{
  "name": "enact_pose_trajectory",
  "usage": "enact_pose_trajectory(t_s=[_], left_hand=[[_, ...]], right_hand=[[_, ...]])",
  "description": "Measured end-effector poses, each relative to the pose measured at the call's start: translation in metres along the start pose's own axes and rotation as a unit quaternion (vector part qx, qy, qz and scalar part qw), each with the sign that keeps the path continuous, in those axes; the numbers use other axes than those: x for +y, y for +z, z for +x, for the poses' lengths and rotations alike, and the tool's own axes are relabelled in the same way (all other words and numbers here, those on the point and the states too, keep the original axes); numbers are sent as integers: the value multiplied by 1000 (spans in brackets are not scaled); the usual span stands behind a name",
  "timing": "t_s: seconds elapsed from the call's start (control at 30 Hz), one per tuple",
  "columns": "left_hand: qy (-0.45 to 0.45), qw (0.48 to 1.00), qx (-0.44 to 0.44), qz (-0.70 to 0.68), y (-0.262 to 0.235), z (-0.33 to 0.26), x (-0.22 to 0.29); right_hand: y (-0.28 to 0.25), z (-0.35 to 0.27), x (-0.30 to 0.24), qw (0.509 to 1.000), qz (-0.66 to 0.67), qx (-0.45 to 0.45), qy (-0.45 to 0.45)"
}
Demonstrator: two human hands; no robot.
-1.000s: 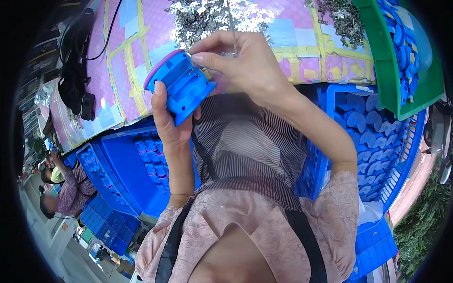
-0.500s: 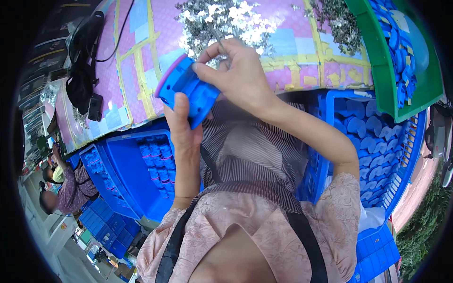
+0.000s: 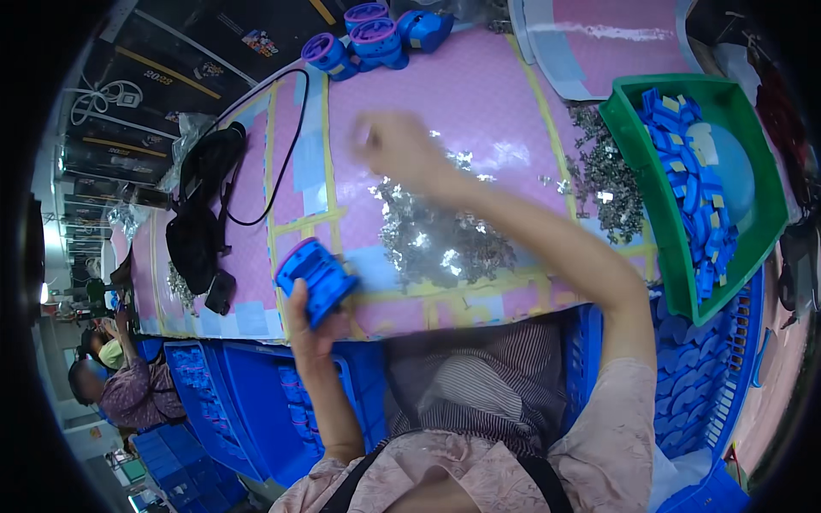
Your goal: Assembling small plastic toy components by inserting small metal parts and organizing them into crates.
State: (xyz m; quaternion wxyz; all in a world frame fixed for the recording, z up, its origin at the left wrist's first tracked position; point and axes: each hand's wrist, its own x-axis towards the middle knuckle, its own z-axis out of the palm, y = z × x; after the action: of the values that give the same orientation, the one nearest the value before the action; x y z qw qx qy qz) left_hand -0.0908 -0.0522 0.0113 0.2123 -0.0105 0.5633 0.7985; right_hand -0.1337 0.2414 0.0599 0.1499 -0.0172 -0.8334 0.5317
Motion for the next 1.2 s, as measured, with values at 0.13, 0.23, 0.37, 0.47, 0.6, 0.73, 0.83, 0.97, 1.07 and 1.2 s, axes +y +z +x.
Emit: enact_pose_trajectory(t_s=[0.13, 0.23, 0.37, 0.47, 0.6, 0.73, 0.83, 0.97, 1.07, 1.2], left_hand=[[-54, 993, 79, 69, -55, 24, 31], [0, 904, 199, 379, -44, 22, 50], [331, 757, 311, 470, -4, 6, 42], [411, 776, 175, 446, 37, -7, 21], [472, 704, 123, 517, 91, -9, -7], [356, 877, 82, 311, 105, -30, -4], [35, 990, -136, -29, 84, -41, 11], [-148, 914, -269, -264, 74, -54, -3], [-210, 866, -277, -361, 70, -65, -14], [-247, 861, -255, -364, 70, -71, -21]], right_hand=[[-44, 120, 90, 955, -260, 143, -29], [-48, 143, 103, 957, -271, 92, -46], [-22, 93, 52, 991, -43, 129, -8], [2, 15, -2, 975, 220, 36, 20], [11, -98, -67, 982, 150, -104, 48], [0, -149, -92, 996, 77, -35, 2], [-9, -164, -65, 990, -93, 37, -102], [-13, -186, -66, 974, -183, 39, -130], [-16, -197, -73, 962, -236, 55, -123], [-17, -207, -68, 915, -352, 116, -160]])
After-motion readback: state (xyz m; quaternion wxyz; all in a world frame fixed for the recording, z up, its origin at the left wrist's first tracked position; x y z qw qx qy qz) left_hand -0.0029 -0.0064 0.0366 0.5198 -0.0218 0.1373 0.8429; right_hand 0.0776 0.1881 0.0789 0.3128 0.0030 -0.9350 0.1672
